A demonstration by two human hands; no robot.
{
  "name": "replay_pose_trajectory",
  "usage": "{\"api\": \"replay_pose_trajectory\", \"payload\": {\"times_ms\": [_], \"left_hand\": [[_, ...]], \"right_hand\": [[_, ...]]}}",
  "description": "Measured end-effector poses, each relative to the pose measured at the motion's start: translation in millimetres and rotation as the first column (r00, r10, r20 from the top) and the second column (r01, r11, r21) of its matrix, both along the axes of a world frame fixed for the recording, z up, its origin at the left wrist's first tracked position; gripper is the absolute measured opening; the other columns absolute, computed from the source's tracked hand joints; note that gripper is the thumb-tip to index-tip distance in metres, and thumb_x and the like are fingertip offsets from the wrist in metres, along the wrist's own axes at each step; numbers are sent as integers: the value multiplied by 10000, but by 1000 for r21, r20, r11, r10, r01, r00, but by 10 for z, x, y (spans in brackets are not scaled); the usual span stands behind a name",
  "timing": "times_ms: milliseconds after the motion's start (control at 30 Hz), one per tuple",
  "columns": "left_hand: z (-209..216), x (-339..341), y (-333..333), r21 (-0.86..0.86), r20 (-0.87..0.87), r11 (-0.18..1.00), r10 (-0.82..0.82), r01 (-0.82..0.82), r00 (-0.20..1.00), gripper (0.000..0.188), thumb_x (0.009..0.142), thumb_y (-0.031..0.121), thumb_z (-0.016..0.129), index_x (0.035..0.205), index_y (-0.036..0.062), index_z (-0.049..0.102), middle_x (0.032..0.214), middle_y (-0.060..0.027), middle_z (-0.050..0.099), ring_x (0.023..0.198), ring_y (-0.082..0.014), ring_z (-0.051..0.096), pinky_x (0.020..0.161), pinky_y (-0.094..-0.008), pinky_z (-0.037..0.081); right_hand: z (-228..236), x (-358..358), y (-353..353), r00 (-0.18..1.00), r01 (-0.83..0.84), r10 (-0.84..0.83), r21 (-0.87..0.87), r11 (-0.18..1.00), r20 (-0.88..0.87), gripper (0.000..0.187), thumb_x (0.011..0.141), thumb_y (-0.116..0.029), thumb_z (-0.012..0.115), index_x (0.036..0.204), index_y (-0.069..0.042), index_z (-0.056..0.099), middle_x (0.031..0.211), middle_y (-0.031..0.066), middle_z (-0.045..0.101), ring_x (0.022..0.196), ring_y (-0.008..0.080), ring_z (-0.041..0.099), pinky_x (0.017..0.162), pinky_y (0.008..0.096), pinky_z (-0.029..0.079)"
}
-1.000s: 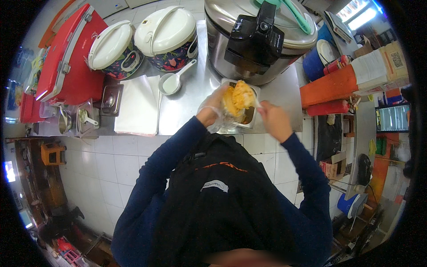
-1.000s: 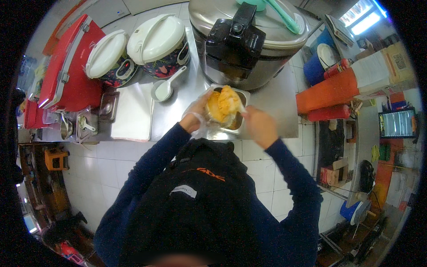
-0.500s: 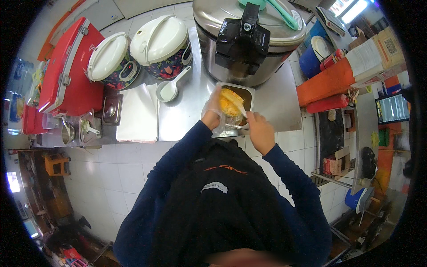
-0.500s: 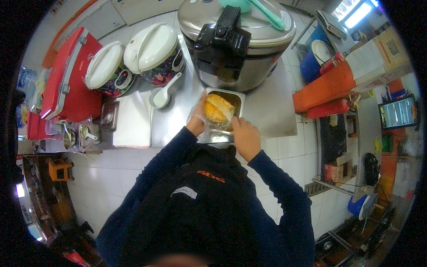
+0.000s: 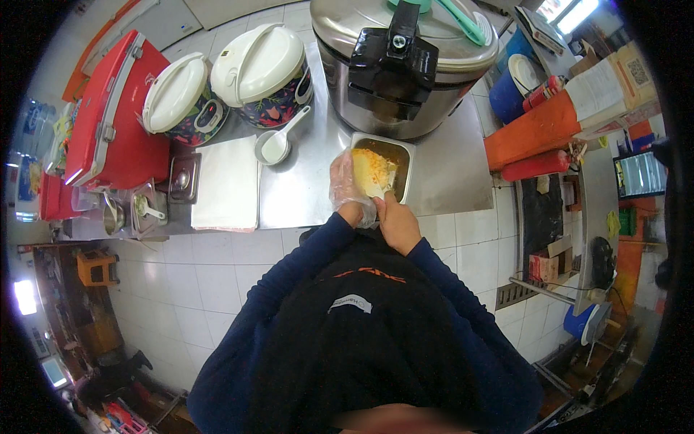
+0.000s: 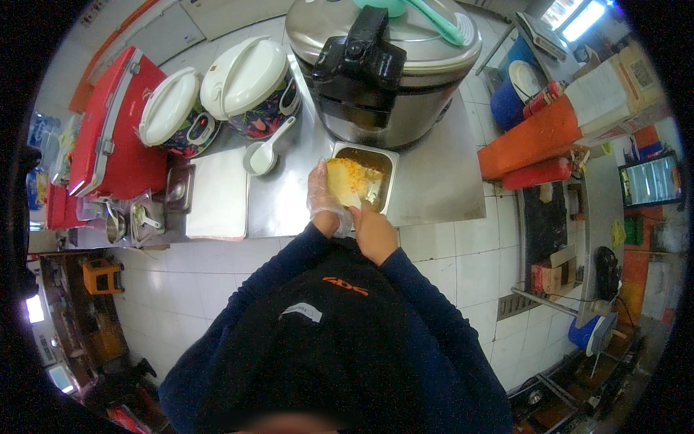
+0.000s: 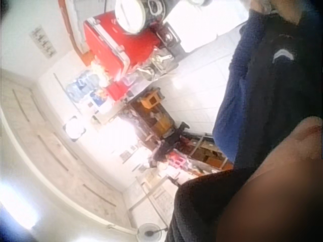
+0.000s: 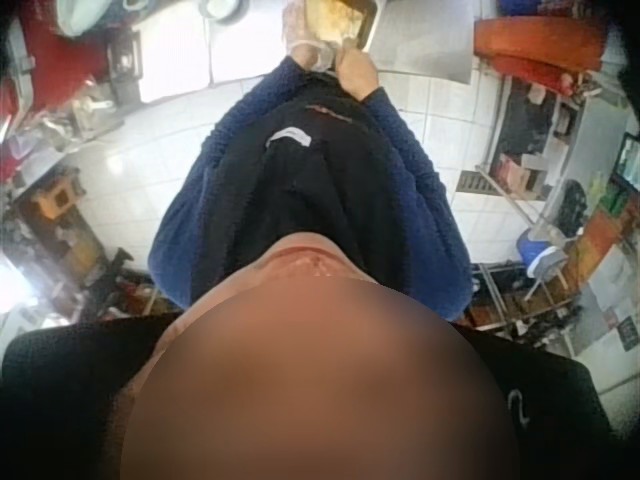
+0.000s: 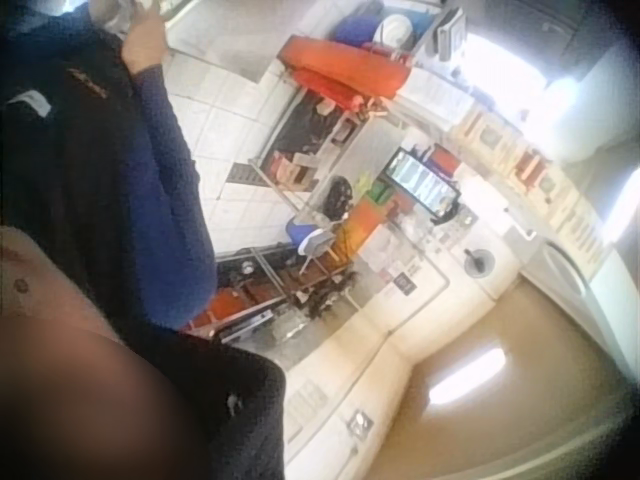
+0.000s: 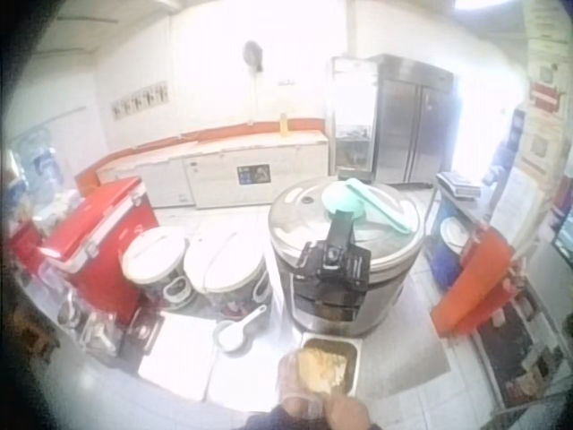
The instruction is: The person scoops rice into a plastic bag, wraps it, and places it on the counter. They then retrieve a red takeout box, add a piece of fried chicken from a display case, and place a scoop of yellow curry into the box. The person writes on a receipt, places it and the wrapped rice into a plastic bag, and seals the bag.
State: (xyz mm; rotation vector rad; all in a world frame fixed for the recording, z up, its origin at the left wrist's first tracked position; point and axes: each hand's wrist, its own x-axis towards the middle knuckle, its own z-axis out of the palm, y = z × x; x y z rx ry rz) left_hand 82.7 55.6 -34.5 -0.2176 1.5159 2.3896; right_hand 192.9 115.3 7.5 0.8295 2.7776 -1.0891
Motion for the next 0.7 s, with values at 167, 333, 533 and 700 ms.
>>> {"api": "replay_pose_trajectory", "payload": {"times_ms": [167, 333, 533, 700], "left_hand": [[-32, -12, -14, -30, -10, 999, -15, 15, 1000, 421, 971, 365, 541, 1239, 45, 492, 1143, -87, 559, 1042, -186, 550, 919, -317, 455], [-137, -5, 41, 53, -16, 998, 25, -24, 1000, 431, 981, 367, 522, 1256, 38, 475, 1155, -94, 564, 1040, -191, 567, 906, -320, 477], [-119, -64, 16, 160, -61, 986, -36, 45, 997, 492, 995, 451, 440, 1248, 32, 492, 1169, -114, 587, 1043, -212, 601, 893, -339, 506], [20, -25, 5, 247, 88, 968, -59, 36, 994, 629, 998, 560, 290, 1271, 29, 490, 1170, -113, 612, 1022, -229, 616, 895, -349, 509]], "right_hand": [[-55, -26, 43, 1000, 11, -11, 22, 1000, -4, 397, 1006, -385, 377, 975, -11, 508, 764, 303, 617, 749, 505, 595, 663, 579, 455], [-307, -110, 138, 994, 106, -106, 75, 992, 3, 436, 1008, -397, 357, 969, 0, 531, 784, 305, 621, 772, 500, 599, 684, 567, 462], [-214, -108, 679, 938, 54, -103, -155, 986, -332, 531, 1015, -431, 323, 916, 29, 570, 780, 294, 619, 780, 490, 595, 687, 528, 464], [0, -23, 394, 988, -65, 76, 85, 994, -136, 436, 1008, -380, 360, 921, 5, 545, 715, 248, 629, 706, 434, 622, 656, 534, 470]]}}
